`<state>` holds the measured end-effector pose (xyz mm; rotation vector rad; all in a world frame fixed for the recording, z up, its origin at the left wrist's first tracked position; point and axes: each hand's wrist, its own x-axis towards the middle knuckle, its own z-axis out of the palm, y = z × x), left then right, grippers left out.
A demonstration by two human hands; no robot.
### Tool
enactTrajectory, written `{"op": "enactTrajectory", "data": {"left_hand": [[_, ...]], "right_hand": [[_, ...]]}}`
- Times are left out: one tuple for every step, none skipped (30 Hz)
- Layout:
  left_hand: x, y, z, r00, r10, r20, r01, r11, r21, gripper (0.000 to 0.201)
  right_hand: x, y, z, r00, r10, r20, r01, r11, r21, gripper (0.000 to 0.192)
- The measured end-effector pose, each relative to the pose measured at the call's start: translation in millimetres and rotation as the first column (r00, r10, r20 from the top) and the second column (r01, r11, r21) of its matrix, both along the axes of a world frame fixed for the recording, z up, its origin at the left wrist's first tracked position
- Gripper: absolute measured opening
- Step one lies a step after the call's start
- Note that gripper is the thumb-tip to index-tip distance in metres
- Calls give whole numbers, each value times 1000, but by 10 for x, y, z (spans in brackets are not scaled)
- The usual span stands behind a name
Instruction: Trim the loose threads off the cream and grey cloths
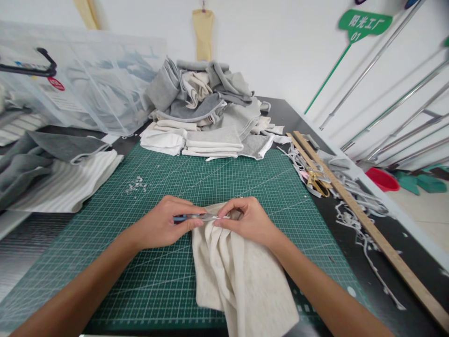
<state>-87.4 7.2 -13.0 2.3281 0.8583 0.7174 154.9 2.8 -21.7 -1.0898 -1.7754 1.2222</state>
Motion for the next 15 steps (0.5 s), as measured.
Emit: {"op": "enactTrajectory", "data": {"left_hand": [[3, -2, 1, 1000, 3, 4, -3, 1000, 6, 21], [5, -4, 4, 1000, 5, 7, -5, 1000, 12, 21], [7, -6, 8, 1000, 5, 10, -5, 1000, 15, 20], [8, -7, 14, 1000, 3, 11, -4, 1000, 15, 20], [8, -9, 19, 1000, 2, 11, -2, 1000, 11, 21], [8, -10, 24, 1000, 0, 11, 0, 1000, 7, 21], [6, -11, 29, 1000, -3, 7, 3, 1000, 2, 21], [4, -13, 32, 1000, -1, 1, 1, 1000, 1, 21], [2, -14, 34, 1000, 3, -6, -3, 1000, 2, 21], [0, -15, 35, 1000, 7, -13, -7, 1000, 4, 21], [-2, -16, 35, 1000, 10, -17, -10, 1000, 7, 22], [-2, -16, 34, 1000, 9, -19, -9, 1000, 9, 22], [-2, -16, 33, 1000, 6, -17, -6, 1000, 8, 22], [0, -14, 33, 1000, 1, -14, 0, 1000, 6, 21], [3, -13, 32, 1000, -3, -12, 3, 1000, 3, 21]], "right_hand": [[0, 1, -3, 1000, 1, 1, -1, 1000, 2, 13], [0, 2, -7, 1000, 1, 3, -1, 1000, 4, 13], [1, 2, -10, 1000, 2, 5, -2, 1000, 7, 14], [1, 2, -13, 1000, 2, 6, -2, 1000, 9, 14], [0, 2, -15, 1000, 2, 6, -2, 1000, 8, 15], [0, 2, -16, 1000, 1, 5, -1, 1000, 7, 15], [-1, 2, -17, 1000, 1, 3, -1, 1000, 4, 15], [-1, 1, -16, 1000, 1, 2, -1, 1000, 1, 15], [-1, 0, -15, 1000, 1, 2, -1, 1000, -1, 14], [-1, -1, -14, 1000, 1, 4, -1, 1000, -2, 14], [0, -3, -13, 1000, 3, 7, -3, 1000, -3, 14], [1, -4, -11, 1000, 6, 10, -6, 1000, -3, 14], [2, -6, -11, 1000, 9, 10, -9, 1000, -3, 14], [3, -7, -10, 1000, 13, 8, -13, 1000, -5, 14], [4, -7, -11, 1000, 16, 5, -16, 1000, -7, 14]]}}
